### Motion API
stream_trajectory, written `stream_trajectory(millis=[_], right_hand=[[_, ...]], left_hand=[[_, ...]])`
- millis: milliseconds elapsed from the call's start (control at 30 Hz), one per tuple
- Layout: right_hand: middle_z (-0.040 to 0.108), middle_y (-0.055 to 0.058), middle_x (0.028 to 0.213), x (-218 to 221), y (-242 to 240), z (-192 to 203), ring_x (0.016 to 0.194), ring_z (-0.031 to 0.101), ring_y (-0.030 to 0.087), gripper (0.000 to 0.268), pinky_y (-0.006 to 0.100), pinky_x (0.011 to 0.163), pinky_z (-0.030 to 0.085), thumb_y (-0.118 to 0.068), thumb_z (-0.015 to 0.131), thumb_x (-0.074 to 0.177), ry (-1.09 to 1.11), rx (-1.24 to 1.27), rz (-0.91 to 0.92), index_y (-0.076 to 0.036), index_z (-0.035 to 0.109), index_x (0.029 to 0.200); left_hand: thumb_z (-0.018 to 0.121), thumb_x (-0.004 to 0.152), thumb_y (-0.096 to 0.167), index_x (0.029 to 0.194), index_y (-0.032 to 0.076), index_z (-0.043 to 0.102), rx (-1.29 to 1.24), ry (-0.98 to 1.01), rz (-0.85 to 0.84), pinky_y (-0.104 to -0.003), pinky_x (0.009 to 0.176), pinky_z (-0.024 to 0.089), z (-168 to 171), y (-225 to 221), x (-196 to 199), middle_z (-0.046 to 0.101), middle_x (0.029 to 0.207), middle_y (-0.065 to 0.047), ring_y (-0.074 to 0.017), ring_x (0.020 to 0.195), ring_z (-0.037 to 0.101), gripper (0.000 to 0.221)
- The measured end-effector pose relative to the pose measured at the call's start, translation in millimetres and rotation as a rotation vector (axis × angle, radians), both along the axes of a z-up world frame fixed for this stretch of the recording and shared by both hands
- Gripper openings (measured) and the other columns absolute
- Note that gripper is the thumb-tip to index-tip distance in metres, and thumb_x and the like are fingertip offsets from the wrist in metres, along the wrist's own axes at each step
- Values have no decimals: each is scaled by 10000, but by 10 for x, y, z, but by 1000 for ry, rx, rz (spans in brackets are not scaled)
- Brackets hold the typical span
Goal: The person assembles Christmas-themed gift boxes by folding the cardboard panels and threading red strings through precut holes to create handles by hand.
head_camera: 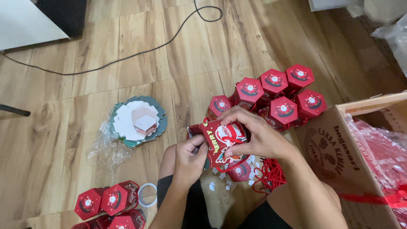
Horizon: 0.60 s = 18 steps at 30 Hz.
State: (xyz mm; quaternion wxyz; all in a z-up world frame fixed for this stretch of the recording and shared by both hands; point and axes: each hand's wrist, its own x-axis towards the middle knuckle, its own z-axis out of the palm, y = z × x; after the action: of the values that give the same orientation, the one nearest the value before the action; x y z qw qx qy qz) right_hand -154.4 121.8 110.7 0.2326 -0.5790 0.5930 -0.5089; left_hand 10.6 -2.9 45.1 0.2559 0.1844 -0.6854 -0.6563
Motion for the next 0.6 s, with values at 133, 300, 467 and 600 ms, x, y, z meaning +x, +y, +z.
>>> stream_trajectory(millis=[133,300,467,600], right_hand=[[644,183,1161,-172,17,-272,1111,621,316,643,467,983,456,-177,917,626,-141,-21,-27,-6,578,1145],[592,125,1253,-272,43,-327,1163,580,206,634,317,1015,456,-263,840,698,-483,-54,-25,-54,504,1194],[595,146,1175,-373,53,-712,1036,626,206,755,330,813,561,-329,837,716,-680,-216,-90,-8,443,1274],[614,179,1133,-170,-159,-807,990,637,234,932,409,806,580,-417,845,666,-763,-246,-101,-8,389,1369]], left_hand=[[601,884,61,816,61,776,-342,127,145,-308,616,564,539,20,10,771,774,-76,-191,687,735,188],[485,950,95,958,-47,685,-738,284,341,-345,785,573,758,99,140,720,1005,-188,-297,890,741,245],[487,958,257,1358,8,371,15,395,427,-414,1078,397,233,129,1,455,1334,-156,-280,1259,447,485],[395,917,696,1303,133,569,1132,301,-255,-444,866,525,-597,256,-219,670,1191,-96,-231,1069,627,705]])
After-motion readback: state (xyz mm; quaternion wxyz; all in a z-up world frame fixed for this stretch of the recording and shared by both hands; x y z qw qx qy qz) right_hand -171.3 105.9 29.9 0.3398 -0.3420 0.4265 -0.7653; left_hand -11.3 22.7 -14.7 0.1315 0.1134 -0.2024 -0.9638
